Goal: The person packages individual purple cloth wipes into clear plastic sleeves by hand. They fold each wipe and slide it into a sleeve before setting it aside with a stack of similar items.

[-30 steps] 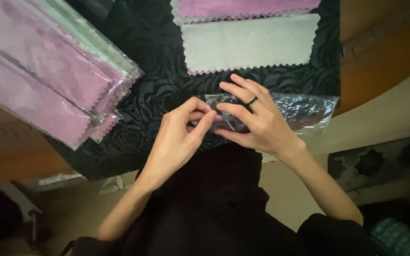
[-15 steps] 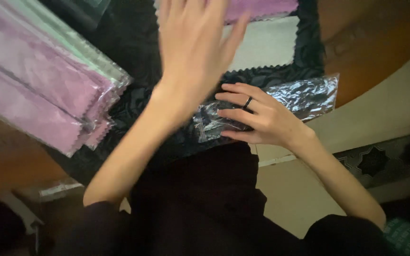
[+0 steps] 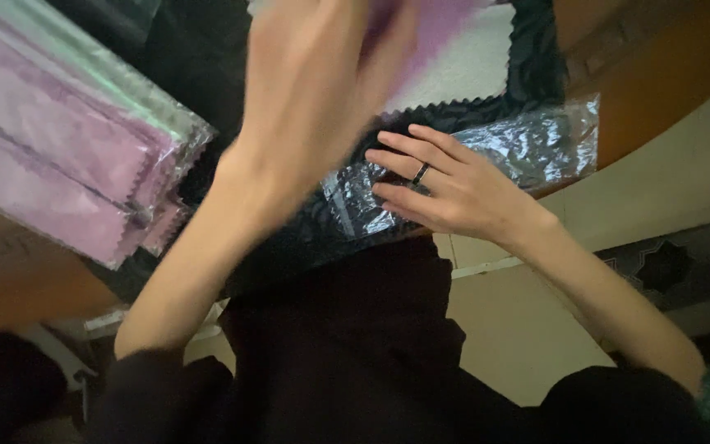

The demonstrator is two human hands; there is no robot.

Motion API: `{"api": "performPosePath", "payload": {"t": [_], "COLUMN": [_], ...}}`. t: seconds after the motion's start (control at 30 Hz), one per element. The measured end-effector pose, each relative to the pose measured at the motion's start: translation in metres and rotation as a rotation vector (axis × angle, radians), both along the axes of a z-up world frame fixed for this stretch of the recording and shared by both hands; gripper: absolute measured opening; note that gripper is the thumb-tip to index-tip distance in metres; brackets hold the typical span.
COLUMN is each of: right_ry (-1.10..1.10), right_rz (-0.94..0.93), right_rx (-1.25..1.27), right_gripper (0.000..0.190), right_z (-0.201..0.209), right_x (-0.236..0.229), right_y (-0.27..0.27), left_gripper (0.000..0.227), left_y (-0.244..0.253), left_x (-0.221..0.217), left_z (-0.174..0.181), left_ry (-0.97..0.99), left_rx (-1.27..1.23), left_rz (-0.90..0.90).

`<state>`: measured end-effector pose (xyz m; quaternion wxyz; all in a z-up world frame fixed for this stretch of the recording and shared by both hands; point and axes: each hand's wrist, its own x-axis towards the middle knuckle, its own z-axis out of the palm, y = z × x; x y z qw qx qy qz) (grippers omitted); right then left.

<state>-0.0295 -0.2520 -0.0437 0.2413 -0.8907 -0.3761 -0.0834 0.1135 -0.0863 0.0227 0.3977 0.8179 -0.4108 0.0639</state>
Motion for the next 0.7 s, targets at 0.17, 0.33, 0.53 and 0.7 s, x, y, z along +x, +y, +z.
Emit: {"api": "performPosePath", "payload": {"t": [0.17, 0.33, 0.53, 0.7], "right_ry": [0.488, 0.035, -0.050, -0.040], "right_rz": [0.020, 0.186, 0.179, 0.167], "right_rx": [-0.055, -0.159, -0.238, -0.363], "right_gripper": [0.041, 0.029, 0.008, 0.011], "right_z": [-0.008, 0.010, 0.034, 0.041], "right_x": [-0.007, 0.005, 0.020, 0.024], "right_y": [0.003, 0.013, 0.024, 0.030], "left_gripper": [0.014, 0.011, 0.031, 0.020], "left_y": [0.065, 0.107, 0.116, 0.109], "left_x": [-0.067, -0.100, -0.114, -0.116], "left_z": [0.062, 0.029, -0.012, -0.028], "left_ry": [0.362, 0.780, 0.851, 0.582], "left_rx": [0.066, 0.145, 0.296, 0.263], "left_rz": [0.010, 0.264, 0.350, 0.313]}}
